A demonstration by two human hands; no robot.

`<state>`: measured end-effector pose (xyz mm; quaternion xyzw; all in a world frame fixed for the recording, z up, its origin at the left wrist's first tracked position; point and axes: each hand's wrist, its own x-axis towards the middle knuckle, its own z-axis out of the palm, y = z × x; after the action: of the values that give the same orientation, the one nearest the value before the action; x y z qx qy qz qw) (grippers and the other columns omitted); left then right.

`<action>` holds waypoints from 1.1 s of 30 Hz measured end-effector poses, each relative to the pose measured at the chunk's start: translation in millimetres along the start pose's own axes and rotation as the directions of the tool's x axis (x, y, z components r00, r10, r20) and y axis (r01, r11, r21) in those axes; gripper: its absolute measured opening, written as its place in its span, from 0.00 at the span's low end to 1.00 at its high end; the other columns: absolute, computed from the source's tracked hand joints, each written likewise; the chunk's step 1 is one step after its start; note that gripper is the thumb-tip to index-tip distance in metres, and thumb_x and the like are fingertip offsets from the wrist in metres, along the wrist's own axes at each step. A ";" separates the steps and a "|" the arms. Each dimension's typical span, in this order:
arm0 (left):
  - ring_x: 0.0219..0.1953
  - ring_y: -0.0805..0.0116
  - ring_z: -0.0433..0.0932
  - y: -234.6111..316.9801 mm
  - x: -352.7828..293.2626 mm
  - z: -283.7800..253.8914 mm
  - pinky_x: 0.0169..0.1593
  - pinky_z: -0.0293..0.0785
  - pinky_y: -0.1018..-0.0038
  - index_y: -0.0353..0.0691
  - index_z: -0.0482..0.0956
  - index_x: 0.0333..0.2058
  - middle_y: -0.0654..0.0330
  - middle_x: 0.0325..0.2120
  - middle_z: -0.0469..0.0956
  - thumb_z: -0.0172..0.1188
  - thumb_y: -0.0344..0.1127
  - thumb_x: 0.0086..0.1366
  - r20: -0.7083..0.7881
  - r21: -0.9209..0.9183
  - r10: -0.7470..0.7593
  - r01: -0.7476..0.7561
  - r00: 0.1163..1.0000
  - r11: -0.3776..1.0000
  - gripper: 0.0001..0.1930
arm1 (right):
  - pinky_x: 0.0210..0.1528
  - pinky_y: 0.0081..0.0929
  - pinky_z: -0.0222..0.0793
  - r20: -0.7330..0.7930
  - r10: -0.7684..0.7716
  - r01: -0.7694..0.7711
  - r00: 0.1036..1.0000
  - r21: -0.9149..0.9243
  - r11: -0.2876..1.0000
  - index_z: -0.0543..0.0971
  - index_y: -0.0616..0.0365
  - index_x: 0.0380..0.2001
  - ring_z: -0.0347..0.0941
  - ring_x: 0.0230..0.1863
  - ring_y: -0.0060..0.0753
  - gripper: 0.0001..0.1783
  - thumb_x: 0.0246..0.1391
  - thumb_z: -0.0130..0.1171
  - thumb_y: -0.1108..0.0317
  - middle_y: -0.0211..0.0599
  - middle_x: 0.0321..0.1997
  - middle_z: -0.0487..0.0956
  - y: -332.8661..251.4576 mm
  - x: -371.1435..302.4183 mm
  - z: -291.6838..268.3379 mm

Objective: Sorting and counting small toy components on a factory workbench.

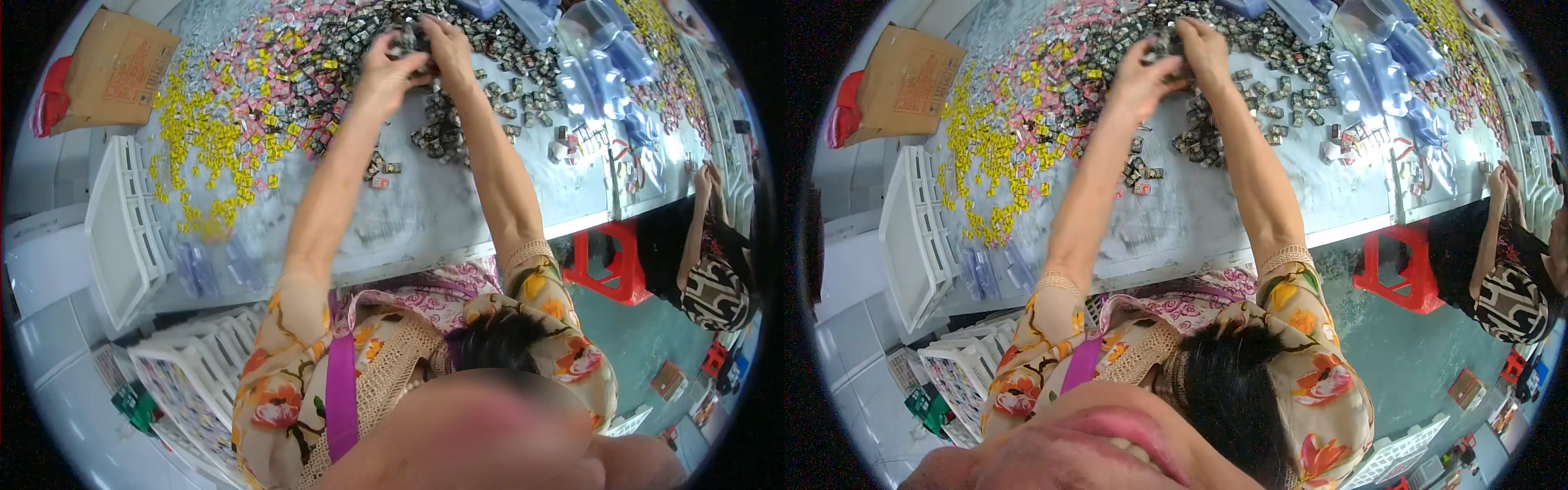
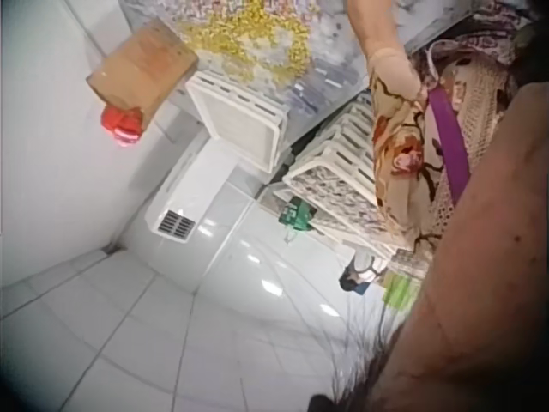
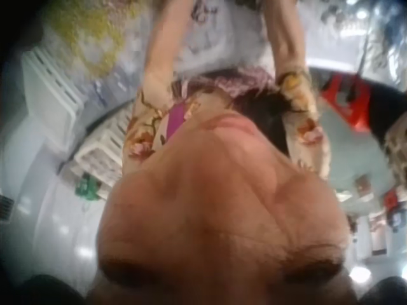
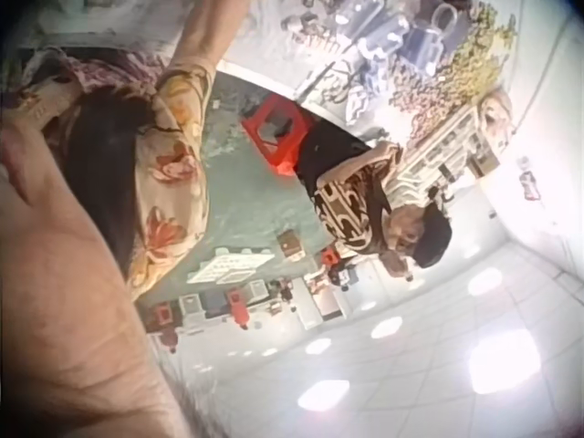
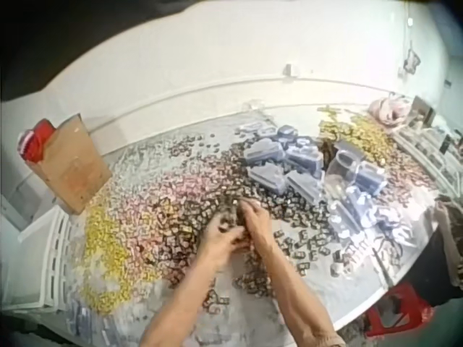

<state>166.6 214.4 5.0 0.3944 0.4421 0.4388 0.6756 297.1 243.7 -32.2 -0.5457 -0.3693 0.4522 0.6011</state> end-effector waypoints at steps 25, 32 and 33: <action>0.54 0.41 0.79 14.1 416.1 0.7 0.56 0.75 0.53 0.37 0.80 0.52 0.40 0.52 0.80 0.50 0.62 0.70 0.365 0.930 0.085 -0.360 0.927 -0.072 0.31 | 0.69 0.51 0.61 0.034 -0.170 0.149 0.985 -0.663 0.733 0.58 0.79 0.68 0.61 0.66 0.67 0.59 0.34 0.82 0.74 0.72 0.70 0.62 -11.7 -13.0 -36.7; 0.60 0.42 0.77 30.4 347.0 1.6 0.62 0.71 0.52 0.40 0.82 0.55 0.42 0.56 0.79 0.48 0.62 0.68 0.384 0.923 -0.002 -0.384 0.923 0.004 0.33 | 0.67 0.43 0.67 0.095 -0.239 0.241 0.966 -0.661 0.711 0.63 0.78 0.67 0.71 0.65 0.62 0.67 0.29 0.87 0.50 0.71 0.64 0.72 -14.1 20.2 -23.3; 0.58 0.44 0.76 37.9 338.2 -1.2 0.60 0.71 0.53 0.40 0.82 0.54 0.43 0.54 0.79 0.49 0.61 0.68 0.361 0.933 -0.001 -0.361 0.933 -0.001 0.32 | 0.69 0.44 0.65 0.091 -0.244 0.240 0.965 -0.676 0.696 0.61 0.78 0.67 0.69 0.66 0.63 0.67 0.29 0.87 0.53 0.72 0.64 0.71 -9.5 22.2 -13.7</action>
<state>232.0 544.5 -45.4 0.8582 0.4734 0.0338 0.1957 318.3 260.3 -25.7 -0.6758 -0.5760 0.2005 0.4138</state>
